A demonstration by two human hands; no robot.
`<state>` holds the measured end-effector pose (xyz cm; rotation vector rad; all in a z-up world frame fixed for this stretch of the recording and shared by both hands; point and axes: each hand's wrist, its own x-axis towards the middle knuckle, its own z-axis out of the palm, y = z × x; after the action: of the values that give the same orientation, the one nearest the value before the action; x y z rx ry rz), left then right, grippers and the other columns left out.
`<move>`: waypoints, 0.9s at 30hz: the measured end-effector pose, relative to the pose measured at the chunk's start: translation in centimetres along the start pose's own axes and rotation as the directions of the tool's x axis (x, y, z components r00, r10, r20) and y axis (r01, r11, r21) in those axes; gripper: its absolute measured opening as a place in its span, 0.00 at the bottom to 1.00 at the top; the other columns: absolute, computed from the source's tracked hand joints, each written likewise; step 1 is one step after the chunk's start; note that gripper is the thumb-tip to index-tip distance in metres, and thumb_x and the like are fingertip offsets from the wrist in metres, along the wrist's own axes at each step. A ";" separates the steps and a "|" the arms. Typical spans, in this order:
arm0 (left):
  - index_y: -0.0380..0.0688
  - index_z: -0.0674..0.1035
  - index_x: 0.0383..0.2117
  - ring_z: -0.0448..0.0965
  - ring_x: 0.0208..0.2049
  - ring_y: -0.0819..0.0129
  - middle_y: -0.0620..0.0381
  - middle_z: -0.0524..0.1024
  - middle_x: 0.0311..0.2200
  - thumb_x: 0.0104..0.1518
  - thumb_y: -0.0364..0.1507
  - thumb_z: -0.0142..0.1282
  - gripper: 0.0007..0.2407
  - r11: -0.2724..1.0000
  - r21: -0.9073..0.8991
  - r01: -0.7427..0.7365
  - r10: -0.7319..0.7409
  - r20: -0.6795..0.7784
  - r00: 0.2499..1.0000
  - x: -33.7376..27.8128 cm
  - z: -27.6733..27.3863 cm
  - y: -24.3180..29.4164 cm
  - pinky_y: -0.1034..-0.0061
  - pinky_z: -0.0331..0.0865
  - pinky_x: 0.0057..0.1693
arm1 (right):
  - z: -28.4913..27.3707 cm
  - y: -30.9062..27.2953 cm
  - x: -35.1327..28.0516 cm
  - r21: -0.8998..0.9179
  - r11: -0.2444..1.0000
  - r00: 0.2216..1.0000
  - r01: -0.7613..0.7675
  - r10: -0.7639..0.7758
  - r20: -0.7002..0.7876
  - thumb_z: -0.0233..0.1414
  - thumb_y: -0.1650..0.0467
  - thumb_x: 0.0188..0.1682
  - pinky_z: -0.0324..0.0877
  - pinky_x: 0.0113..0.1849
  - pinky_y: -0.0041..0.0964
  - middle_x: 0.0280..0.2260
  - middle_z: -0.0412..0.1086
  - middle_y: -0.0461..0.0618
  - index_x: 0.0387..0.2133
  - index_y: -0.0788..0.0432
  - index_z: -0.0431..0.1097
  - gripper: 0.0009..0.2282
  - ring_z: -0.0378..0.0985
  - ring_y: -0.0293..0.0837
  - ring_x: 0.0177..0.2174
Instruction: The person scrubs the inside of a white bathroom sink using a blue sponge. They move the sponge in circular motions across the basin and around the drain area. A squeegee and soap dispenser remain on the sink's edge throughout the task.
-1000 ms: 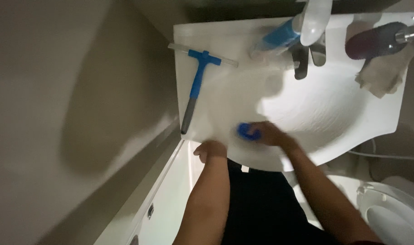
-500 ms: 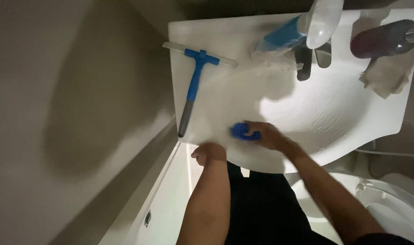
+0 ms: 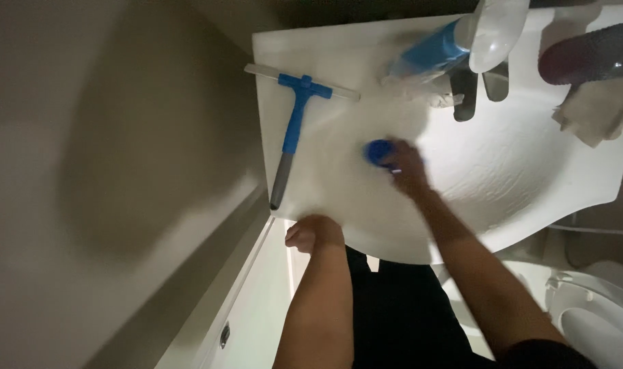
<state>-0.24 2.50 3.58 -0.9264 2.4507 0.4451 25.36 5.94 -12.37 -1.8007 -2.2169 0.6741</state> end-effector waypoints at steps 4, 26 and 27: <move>0.32 0.61 0.57 0.74 0.45 0.59 0.49 0.65 0.47 0.67 0.35 0.47 0.20 0.773 0.577 -0.263 0.220 0.146 0.965 -0.5 -0.6 0.4 0.66 0.76 0.49 | -1.6 -9.6 2.0 0.180 0.984 0.999 0.008 -0.002 -0.035 0.62 0.75 0.41 0.61 0.55 0.58 0.65 0.61 0.51 0.38 0.46 0.72 0.14 0.65 0.61 0.59; 0.40 0.73 0.40 0.79 0.32 0.61 0.50 0.76 0.32 0.71 0.39 0.26 0.19 0.999 0.023 -0.047 0.049 -0.065 0.997 2.1 2.0 -0.8 0.68 0.72 0.44 | 3.3 -1.8 -2.0 -0.584 0.725 0.930 -0.364 0.312 -0.192 0.56 0.59 0.52 0.77 0.26 0.48 0.50 0.73 0.68 0.56 0.41 0.67 0.19 0.82 0.53 0.29; 0.40 0.73 0.40 0.79 0.32 0.61 0.50 0.76 0.32 0.71 0.39 0.26 0.19 0.999 0.025 -0.048 0.050 -0.064 0.997 2.2 2.1 -1.0 0.68 0.72 0.44 | 2.4 -4.6 -1.6 -0.585 0.724 0.930 -0.365 0.313 -0.193 0.56 0.59 0.52 0.77 0.26 0.48 0.50 0.73 0.68 0.56 0.41 0.67 0.19 0.82 0.53 0.29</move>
<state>-0.31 1.61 0.49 -0.8860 2.5361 0.4085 20.71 3.16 -12.07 -2.5293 -2.2203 -0.1232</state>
